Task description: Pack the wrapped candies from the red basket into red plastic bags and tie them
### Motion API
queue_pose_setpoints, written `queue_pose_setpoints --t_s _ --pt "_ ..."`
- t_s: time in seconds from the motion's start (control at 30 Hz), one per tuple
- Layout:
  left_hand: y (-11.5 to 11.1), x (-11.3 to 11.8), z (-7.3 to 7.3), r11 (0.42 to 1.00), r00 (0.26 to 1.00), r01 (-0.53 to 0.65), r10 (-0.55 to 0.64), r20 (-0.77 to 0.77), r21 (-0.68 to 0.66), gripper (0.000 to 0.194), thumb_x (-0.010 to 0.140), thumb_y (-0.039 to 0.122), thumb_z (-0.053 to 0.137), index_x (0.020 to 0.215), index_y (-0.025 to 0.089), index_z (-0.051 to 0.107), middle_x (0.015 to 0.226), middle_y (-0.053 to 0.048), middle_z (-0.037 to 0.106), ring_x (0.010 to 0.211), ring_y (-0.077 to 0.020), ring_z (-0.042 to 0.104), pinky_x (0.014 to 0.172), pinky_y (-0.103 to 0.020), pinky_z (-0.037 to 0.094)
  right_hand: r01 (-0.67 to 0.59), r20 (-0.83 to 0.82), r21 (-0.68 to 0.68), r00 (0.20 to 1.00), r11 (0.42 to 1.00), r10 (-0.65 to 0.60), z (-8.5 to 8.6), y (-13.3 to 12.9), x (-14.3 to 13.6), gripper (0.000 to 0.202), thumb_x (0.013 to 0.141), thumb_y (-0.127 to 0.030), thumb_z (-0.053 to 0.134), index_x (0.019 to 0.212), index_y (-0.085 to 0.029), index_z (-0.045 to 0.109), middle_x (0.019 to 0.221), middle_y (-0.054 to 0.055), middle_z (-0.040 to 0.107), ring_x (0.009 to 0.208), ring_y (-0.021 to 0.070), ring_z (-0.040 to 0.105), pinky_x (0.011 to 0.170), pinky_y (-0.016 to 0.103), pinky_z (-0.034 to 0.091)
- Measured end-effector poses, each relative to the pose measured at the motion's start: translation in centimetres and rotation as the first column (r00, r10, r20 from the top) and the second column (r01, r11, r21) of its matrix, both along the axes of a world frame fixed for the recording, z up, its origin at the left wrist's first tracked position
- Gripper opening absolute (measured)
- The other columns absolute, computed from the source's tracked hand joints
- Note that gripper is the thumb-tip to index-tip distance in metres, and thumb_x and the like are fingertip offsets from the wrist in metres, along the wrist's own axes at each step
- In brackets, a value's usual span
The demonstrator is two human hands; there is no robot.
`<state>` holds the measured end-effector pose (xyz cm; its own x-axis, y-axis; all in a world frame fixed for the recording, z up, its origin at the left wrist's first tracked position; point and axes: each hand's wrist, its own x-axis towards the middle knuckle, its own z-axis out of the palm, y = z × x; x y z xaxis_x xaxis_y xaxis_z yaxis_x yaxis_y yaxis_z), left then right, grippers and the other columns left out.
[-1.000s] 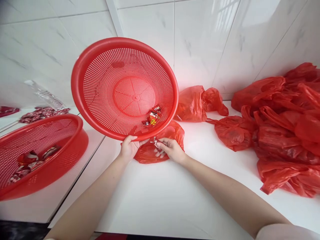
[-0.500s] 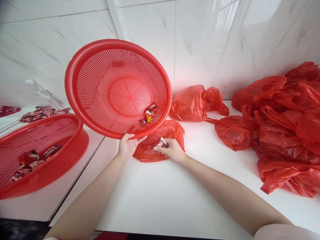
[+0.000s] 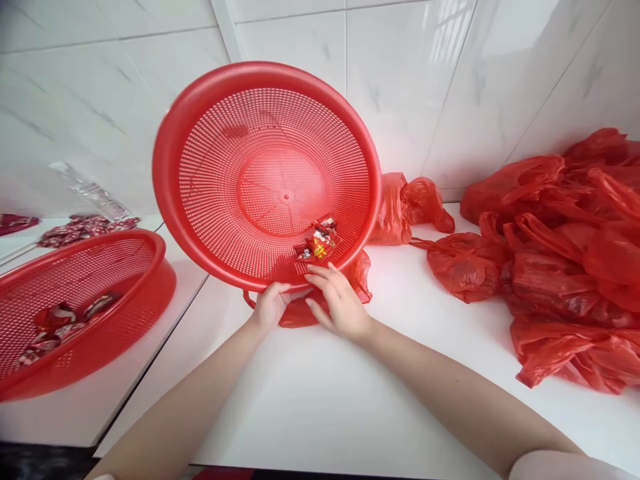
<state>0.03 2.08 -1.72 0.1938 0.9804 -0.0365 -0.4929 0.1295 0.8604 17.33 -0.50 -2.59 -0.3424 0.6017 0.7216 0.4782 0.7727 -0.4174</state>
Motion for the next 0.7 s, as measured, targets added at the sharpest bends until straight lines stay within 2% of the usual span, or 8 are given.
queue_pose_setpoints --t_s 0.17,0.3,0.37,0.47,0.53,0.6,0.67,0.7 --pt "-2.0 1.7 -1.3 0.991 0.991 0.131 -0.132 -0.029 -0.034 0.009 0.067 0.016 0.058 0.072 0.017 0.066 0.083 -0.005 0.073 0.109 -0.0337 0.061 0.096 -0.05 0.05 0.281 0.282 0.06 0.916 0.958 -0.287 0.9 0.5 -0.1 0.063 0.094 -0.045 0.045 0.146 -0.012 0.03 0.147 0.02 0.042 0.136 0.0327 0.038 0.115 0.063 0.005" --pt "-2.1 1.5 -0.8 0.988 0.986 0.157 -0.157 -0.049 0.004 0.011 0.066 0.019 0.06 0.074 0.017 0.067 0.083 -0.007 0.072 0.109 -0.0337 0.062 0.095 -0.051 0.05 0.295 0.314 0.05 0.903 0.954 -0.295 0.9 0.5 -0.1 0.062 0.094 -0.044 0.046 0.146 -0.013 0.034 0.139 0.019 0.052 0.13 0.0337 0.045 0.114 0.066 -0.003" --pt "-1.6 1.1 -0.3 0.997 0.996 0.079 -0.079 -0.03 0.013 0.019 0.063 0.018 0.06 0.08 0.017 0.068 0.087 -0.006 0.073 0.11 -0.0338 0.061 0.094 -0.051 0.051 0.175 0.266 0.029 0.948 0.984 -0.176 0.8 0.3 -0.1 0.056 0.094 -0.04 0.048 0.144 -0.016 0.039 0.134 0.015 0.057 0.126 0.0302 0.05 0.117 0.063 0.006" --pt "-0.6 0.3 0.2 0.998 0.998 -0.056 0.056 -0.012 0.002 0.027 0.06 0.018 0.061 0.086 0.016 0.068 0.088 -0.006 0.074 0.108 -0.0342 0.062 0.091 -0.052 0.052 -0.091 0.027 -0.117 0.995 0.989 0.095 0.5 0.3 0.0 0.038 0.096 -0.03 0.046 0.132 -0.021 0.054 0.121 0.011 0.065 0.115 0.0234 0.058 0.109 0.05 0.038" --pt "0.2 -0.5 0.5 0.994 0.994 -0.11 0.11 -0.006 0.001 0.03 0.059 0.018 0.061 0.088 0.015 0.068 0.087 -0.007 0.074 0.105 -0.0346 0.064 0.09 -0.054 0.052 -0.224 -0.259 -0.344 0.956 0.912 0.138 0.2 0.6 -0.1 0.033 0.095 -0.03 0.049 0.124 -0.022 0.061 0.11 0.008 0.07 0.102 0.0211 0.066 0.094 0.043 0.053" --pt "0.9 -1.4 0.8 0.987 0.987 -0.158 0.158 0.007 0.024 0.033 0.059 0.017 0.061 0.091 0.015 0.067 0.09 -0.007 0.074 0.104 -0.0341 0.064 0.091 -0.055 0.052 -0.359 -0.502 -0.559 0.864 0.747 0.04 -0.2 1.0 -0.1 0.037 0.089 -0.036 0.059 0.122 -0.02 0.062 0.102 0.007 0.073 0.093 0.0206 0.069 0.087 0.041 0.057" --pt "1.5 -2.2 1.1 0.976 0.978 -0.208 0.207 0.021 0.061 0.034 0.06 0.016 0.06 0.093 0.016 0.067 0.093 -0.006 0.073 0.105 -0.0328 0.064 0.091 -0.055 0.052 -0.482 -0.63 -0.651 0.774 0.587 -0.064 -0.5 1.6 0.0 0.047 0.08 -0.041 0.069 0.121 -0.018 0.063 0.099 0.005 0.074 0.092 0.0207 0.07 0.089 0.042 0.057" --pt "1.8 -2.5 1.3 0.971 0.974 -0.227 0.225 0.027 0.076 0.035 0.06 0.016 0.059 0.094 0.016 0.066 0.093 -0.006 0.073 0.105 -0.0323 0.064 0.092 -0.055 0.052 -0.521 -0.661 -0.665 0.744 0.535 -0.097 -0.6 1.9 0.0 0.051 0.076 -0.043 0.073 0.119 -0.017 0.063 0.099 0.005 0.074 0.092 0.0208 0.07 0.09 0.042 0.056"
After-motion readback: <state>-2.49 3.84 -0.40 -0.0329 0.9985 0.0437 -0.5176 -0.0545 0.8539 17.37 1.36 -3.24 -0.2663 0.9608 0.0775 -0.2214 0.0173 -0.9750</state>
